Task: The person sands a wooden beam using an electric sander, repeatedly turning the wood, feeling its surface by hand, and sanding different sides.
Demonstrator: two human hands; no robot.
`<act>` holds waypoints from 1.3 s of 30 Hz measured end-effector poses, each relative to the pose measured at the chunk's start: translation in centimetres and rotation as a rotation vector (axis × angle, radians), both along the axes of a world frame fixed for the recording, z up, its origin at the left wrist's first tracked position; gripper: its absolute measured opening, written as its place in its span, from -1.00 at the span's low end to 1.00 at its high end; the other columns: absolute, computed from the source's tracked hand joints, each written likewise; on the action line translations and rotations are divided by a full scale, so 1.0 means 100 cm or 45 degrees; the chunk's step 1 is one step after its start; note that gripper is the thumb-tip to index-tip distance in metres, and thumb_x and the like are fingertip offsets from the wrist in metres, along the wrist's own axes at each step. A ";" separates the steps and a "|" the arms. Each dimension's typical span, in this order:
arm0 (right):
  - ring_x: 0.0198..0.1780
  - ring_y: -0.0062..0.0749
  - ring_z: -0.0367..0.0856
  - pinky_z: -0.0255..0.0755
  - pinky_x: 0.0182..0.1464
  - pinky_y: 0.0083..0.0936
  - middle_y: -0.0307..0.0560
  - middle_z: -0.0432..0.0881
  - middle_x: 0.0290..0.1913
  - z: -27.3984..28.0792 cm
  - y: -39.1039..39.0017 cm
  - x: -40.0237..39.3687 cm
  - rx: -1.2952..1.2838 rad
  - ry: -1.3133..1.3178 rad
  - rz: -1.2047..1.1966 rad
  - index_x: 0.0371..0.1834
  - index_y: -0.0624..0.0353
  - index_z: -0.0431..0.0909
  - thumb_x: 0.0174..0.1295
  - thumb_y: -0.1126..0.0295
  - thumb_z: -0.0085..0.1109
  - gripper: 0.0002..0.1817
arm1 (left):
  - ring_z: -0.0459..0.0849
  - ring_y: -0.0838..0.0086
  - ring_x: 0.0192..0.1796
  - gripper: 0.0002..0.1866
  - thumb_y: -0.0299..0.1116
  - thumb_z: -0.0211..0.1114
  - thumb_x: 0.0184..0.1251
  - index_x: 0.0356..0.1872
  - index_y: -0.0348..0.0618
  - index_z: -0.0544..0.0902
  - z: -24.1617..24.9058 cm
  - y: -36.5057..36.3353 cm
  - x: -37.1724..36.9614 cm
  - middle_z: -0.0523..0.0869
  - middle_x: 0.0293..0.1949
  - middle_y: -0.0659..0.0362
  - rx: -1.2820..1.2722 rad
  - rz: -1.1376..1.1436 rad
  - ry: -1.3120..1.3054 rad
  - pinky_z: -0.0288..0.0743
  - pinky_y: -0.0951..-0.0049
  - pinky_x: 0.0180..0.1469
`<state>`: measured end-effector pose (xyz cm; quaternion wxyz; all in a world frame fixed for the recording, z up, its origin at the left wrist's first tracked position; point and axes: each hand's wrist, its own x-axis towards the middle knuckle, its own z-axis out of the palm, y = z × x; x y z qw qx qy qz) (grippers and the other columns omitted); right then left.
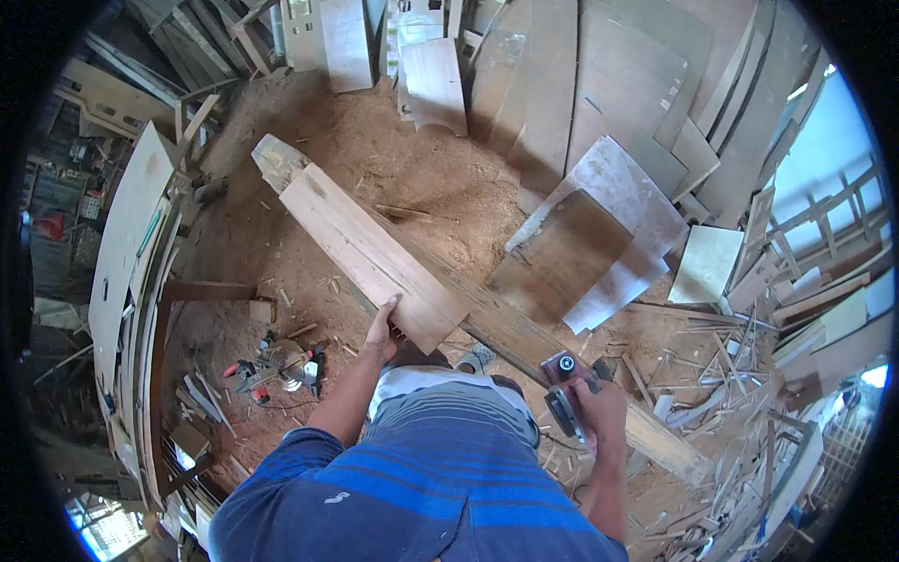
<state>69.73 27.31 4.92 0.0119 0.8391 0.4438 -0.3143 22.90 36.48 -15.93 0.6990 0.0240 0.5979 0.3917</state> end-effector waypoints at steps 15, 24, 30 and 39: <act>0.00 0.32 0.85 0.65 0.16 0.05 0.48 0.83 -0.12 0.024 0.038 -0.005 -0.131 -0.150 0.421 -0.08 0.31 0.88 0.32 -0.15 0.30 -0.38 | 0.64 0.02 0.51 -0.16 0.21 0.21 0.63 0.67 -0.23 0.39 0.227 -0.025 -0.063 0.59 0.54 -0.11 0.756 0.343 -0.183 0.52 -0.07 0.59; 0.06 0.40 0.82 0.63 0.23 0.12 0.50 0.82 -0.06 0.030 0.044 -0.007 -0.086 -0.053 0.506 -0.09 0.38 0.86 0.33 -0.19 0.26 -0.31 | 0.88 0.55 -0.25 -0.31 0.41 0.21 0.61 0.24 -0.03 0.74 0.321 0.023 -0.101 0.89 -0.12 0.28 0.755 0.569 0.043 0.74 0.57 -0.47; 0.05 0.40 0.81 0.63 0.22 0.10 0.51 0.81 -0.08 0.035 0.045 -0.008 -0.096 -0.091 0.598 -0.15 0.44 0.84 0.41 -0.21 0.20 -0.27 | 0.87 0.53 -0.30 -0.34 0.38 0.24 0.61 0.22 -0.04 0.75 0.318 0.025 -0.101 0.88 -0.14 0.25 0.780 0.593 0.002 0.75 0.56 -0.45; 0.04 0.43 0.80 0.63 0.21 0.12 0.53 0.79 -0.09 0.039 0.050 -0.014 -0.143 -0.143 0.575 -0.18 0.42 0.84 0.41 -0.23 0.20 -0.26 | 0.90 0.51 -0.29 -0.31 0.39 0.23 0.60 0.22 -0.08 0.73 0.315 0.026 -0.102 0.89 -0.14 0.23 0.756 0.617 -0.019 0.78 0.56 -0.44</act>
